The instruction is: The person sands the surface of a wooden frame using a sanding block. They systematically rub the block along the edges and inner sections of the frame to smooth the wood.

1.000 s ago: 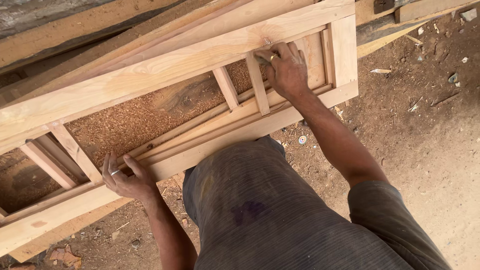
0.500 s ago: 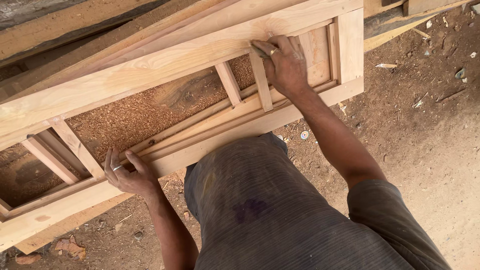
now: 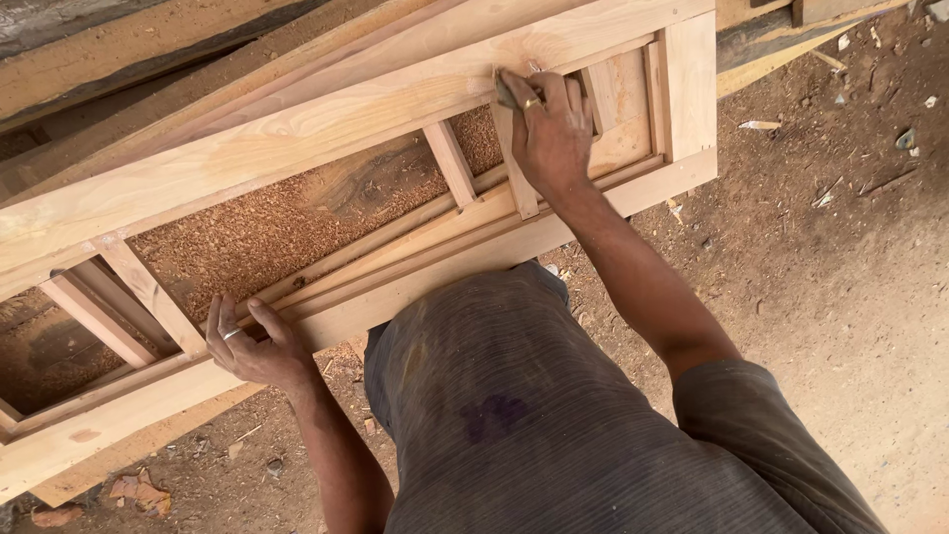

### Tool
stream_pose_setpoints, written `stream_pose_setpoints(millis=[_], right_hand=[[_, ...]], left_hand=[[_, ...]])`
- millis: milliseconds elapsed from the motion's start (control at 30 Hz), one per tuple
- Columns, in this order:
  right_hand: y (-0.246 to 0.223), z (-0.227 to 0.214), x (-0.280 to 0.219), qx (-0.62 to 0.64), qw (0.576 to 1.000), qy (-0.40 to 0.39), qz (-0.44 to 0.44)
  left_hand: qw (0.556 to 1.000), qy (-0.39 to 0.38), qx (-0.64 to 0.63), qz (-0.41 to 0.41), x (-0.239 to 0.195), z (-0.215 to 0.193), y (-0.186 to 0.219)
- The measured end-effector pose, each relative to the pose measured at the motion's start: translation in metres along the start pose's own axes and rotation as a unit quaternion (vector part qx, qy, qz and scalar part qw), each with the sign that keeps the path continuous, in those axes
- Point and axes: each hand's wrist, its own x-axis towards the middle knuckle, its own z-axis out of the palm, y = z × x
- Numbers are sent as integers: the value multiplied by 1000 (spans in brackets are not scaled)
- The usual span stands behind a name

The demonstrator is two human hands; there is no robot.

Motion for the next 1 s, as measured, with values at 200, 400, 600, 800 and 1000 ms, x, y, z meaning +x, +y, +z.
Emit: stream_pose_setpoints(millis=[200,400,600,800,1000], right_hand=[[-32,4,-9,-17,999,-25,-31],[-38,13,-36,636,626,-45,449],[-35,38,-38,702,509,90,491],[-68,39,-7,704,464,83,532],[-64,-1,31,719,397,83,564]], left_hand=[[1000,3,12,5,-1,-1,-1],[1000,7,6,14,5,1,0],[999,-21,13,35,2,-5,3],[999,-9,14,50,2,1,-5],[998,-10,8,59,3,4,-9]])
